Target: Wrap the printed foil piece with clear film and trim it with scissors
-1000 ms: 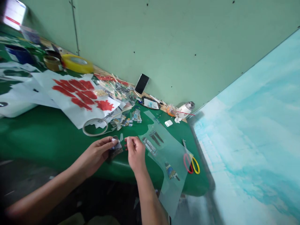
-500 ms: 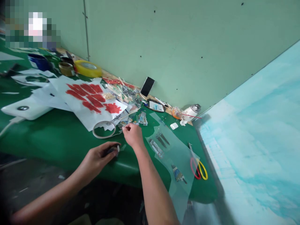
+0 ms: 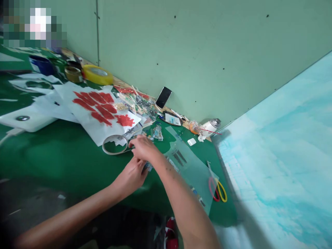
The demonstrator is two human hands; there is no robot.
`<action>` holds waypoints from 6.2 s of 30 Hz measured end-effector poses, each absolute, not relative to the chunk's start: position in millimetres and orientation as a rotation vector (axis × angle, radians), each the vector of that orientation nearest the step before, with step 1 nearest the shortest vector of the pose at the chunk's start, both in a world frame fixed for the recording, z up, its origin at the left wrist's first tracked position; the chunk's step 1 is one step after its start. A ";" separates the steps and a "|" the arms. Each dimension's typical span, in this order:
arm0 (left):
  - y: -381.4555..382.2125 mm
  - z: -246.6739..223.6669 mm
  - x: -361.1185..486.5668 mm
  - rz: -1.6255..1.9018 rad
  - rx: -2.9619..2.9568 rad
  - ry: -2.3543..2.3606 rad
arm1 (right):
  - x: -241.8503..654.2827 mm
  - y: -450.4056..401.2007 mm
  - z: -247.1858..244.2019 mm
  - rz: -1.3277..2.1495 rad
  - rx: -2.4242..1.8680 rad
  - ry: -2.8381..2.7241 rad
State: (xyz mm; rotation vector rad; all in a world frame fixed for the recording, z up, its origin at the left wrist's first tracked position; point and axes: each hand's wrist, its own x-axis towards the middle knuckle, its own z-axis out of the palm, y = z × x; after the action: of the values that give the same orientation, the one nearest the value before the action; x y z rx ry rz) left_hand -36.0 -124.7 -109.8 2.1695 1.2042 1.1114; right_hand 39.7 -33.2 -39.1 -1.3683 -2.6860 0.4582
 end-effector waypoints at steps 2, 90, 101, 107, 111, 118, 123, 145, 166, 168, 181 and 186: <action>-136.2 -108.6 -52.0 1.142 2.243 1.207 | 32.6 -32.6 -43.1 0.377 -1.359 -2.737; -177.1 -28.9 -104.1 0.757 1.646 0.868 | 95.4 -201.4 -5.4 1.415 -1.177 -1.454; -182.3 -26.7 -102.5 0.643 1.594 0.853 | 104.2 -203.8 -10.8 1.942 -1.012 -0.959; -182.1 -26.7 -102.3 0.637 1.560 0.872 | 108.2 -210.3 -21.5 1.872 -0.999 -0.940; -184.1 -32.5 -102.6 0.582 1.541 0.882 | 109.7 -216.1 -26.3 1.742 -1.013 -1.011; -188.1 -35.3 -99.3 0.571 1.456 0.880 | 105.3 -218.5 -25.4 1.575 -1.080 -1.162; -191.7 -31.5 -101.0 0.593 1.455 0.879 | 103.9 -217.2 -27.8 1.524 -1.103 -1.238; -203.8 -22.6 -100.3 0.639 1.696 1.049 | 100.7 -219.3 -34.3 1.520 -1.222 -1.237; -199.2 -41.0 -104.2 0.646 1.980 0.938 | 85.3 -234.2 -27.3 1.148 -1.219 -1.475; -200.9 -36.8 -103.5 0.647 1.958 0.924 | 83.2 -236.5 -29.9 1.082 -1.205 -1.552; -203.7 -43.8 -100.9 0.659 1.933 1.014 | 84.1 -239.5 -35.1 0.978 -1.196 -1.728; -203.2 -41.0 -99.2 0.682 1.909 1.004 | 84.7 -239.2 -36.5 0.993 -1.205 -1.724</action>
State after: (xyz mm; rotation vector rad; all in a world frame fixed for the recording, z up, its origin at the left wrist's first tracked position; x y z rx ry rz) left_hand -99.2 -203.2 -41.0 1.9089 1.0036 0.6817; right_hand 84.7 -239.2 -36.5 -1.2048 -1.7235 0.9931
